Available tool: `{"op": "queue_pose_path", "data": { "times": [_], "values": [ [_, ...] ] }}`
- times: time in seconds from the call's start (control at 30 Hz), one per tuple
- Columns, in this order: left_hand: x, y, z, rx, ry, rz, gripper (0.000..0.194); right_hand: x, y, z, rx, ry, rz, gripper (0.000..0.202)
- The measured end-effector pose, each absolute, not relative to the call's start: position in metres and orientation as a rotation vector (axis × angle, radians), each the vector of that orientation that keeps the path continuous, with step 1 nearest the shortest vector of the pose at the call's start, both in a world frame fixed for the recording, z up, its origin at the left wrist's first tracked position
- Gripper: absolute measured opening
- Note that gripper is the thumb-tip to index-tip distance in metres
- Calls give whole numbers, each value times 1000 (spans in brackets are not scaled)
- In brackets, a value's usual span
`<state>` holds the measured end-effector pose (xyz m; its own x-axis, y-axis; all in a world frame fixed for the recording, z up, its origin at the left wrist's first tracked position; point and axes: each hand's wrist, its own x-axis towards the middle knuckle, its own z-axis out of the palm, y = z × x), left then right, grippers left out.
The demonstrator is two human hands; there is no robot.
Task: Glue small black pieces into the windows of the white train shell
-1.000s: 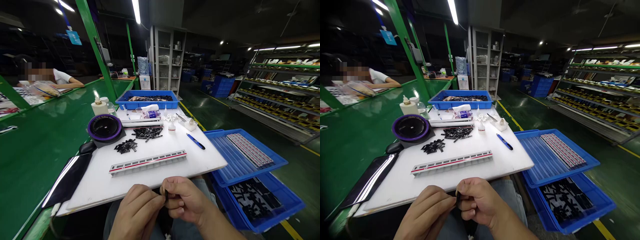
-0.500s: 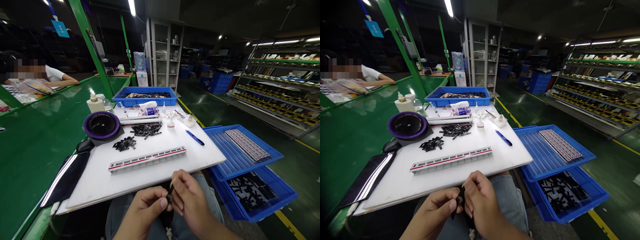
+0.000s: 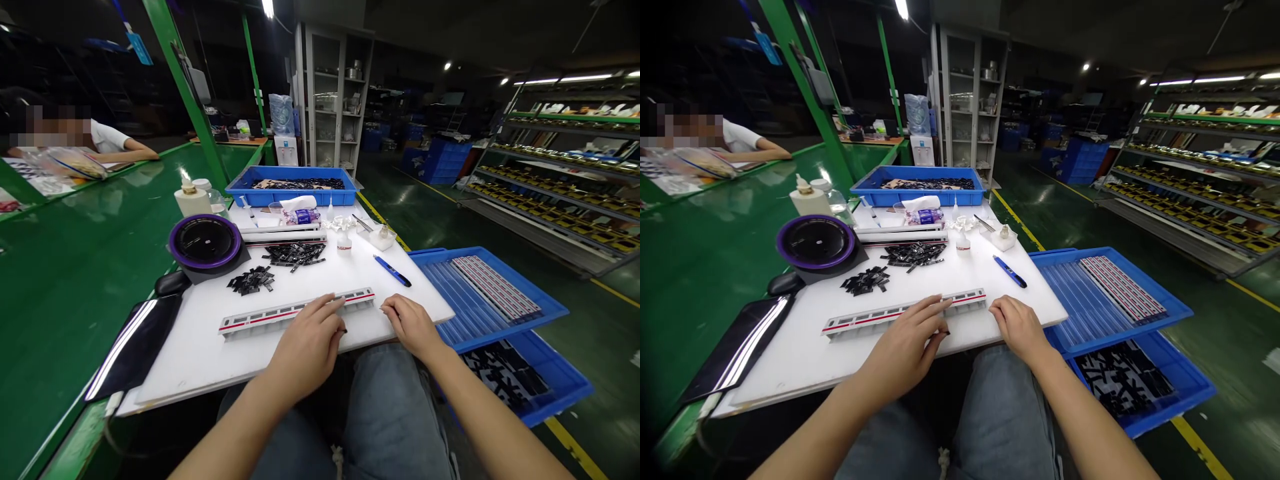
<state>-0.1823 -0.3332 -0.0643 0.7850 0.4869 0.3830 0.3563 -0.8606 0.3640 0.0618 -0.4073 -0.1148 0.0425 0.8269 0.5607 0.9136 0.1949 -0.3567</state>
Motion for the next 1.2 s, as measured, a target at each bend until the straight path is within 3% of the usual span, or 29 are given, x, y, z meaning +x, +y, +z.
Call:
{"op": "queue_pose_path", "data": {
  "times": [0.17,0.4,0.8,1.2],
  "values": [
    [-166,-303,-69,2806,631,457,20,61,-388,-122,-1563,-2029,-353,16],
    [-165,-294,-66,2775,656,399,20,71,-378,-123,-1537,-2112,-368,16],
    [-163,-285,-65,2709,656,471,21,74,-374,-122,-1561,-2006,-108,22],
    [-165,-286,-68,2735,668,473,21,67,-384,-121,-1647,-1961,-185,27]
  ]
}}
